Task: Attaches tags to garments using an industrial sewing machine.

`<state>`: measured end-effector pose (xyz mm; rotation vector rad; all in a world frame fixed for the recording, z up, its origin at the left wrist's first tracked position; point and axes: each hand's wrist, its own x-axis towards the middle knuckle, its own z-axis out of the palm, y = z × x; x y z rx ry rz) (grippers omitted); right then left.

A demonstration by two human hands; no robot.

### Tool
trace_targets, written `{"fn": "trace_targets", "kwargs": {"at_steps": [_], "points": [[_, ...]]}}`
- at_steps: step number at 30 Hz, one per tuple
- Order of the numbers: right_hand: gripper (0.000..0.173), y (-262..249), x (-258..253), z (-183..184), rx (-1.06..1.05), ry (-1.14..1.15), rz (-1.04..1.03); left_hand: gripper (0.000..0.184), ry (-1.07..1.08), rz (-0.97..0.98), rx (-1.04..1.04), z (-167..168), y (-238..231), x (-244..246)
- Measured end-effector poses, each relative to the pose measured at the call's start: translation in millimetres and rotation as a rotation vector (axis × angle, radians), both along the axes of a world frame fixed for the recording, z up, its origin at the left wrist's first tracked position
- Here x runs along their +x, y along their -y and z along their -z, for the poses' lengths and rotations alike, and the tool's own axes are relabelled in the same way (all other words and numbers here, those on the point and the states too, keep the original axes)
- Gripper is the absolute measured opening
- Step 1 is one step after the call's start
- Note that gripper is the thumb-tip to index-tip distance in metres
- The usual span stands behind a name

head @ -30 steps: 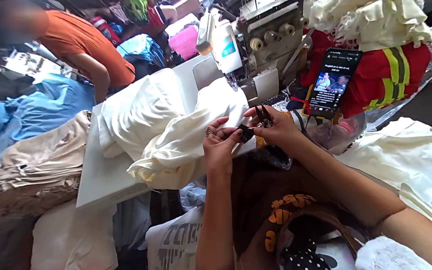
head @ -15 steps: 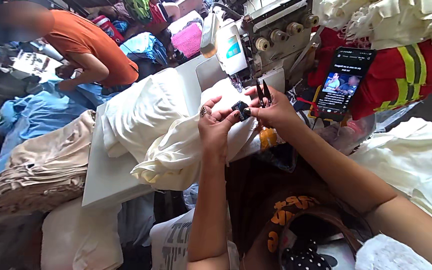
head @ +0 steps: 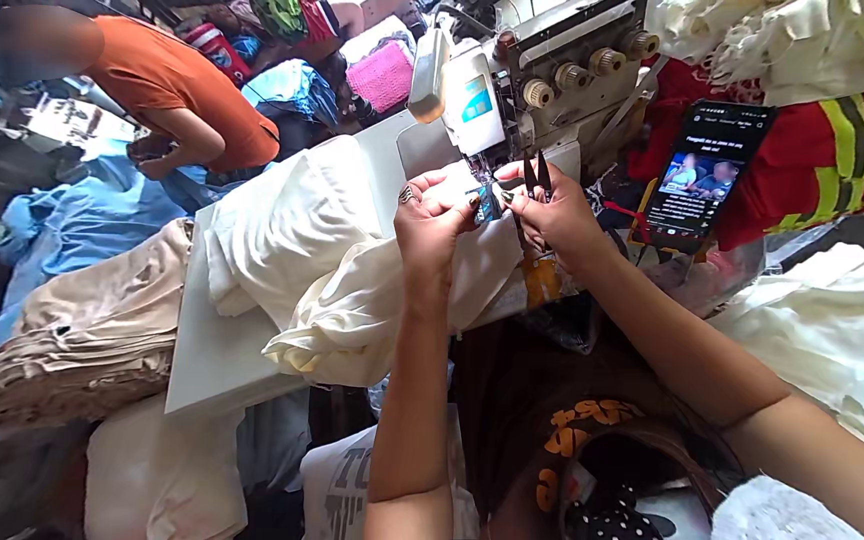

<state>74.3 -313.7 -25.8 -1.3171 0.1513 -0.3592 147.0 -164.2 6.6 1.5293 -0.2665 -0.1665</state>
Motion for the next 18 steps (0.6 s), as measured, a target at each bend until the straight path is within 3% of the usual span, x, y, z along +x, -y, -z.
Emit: {"fn": "trace_targets", "kwargs": {"at_steps": [11, 18], "points": [[0.047, 2.2, 3.7, 0.4, -0.236, 0.043, 0.019, 0.062, 0.152, -0.01, 0.032, 12.7, 3.3, -3.5], [0.047, 2.7, 3.2, -0.7, -0.191, 0.006, -0.007, 0.062, 0.19, -0.031, 0.04, 17.0, 3.7, -4.6]]}}
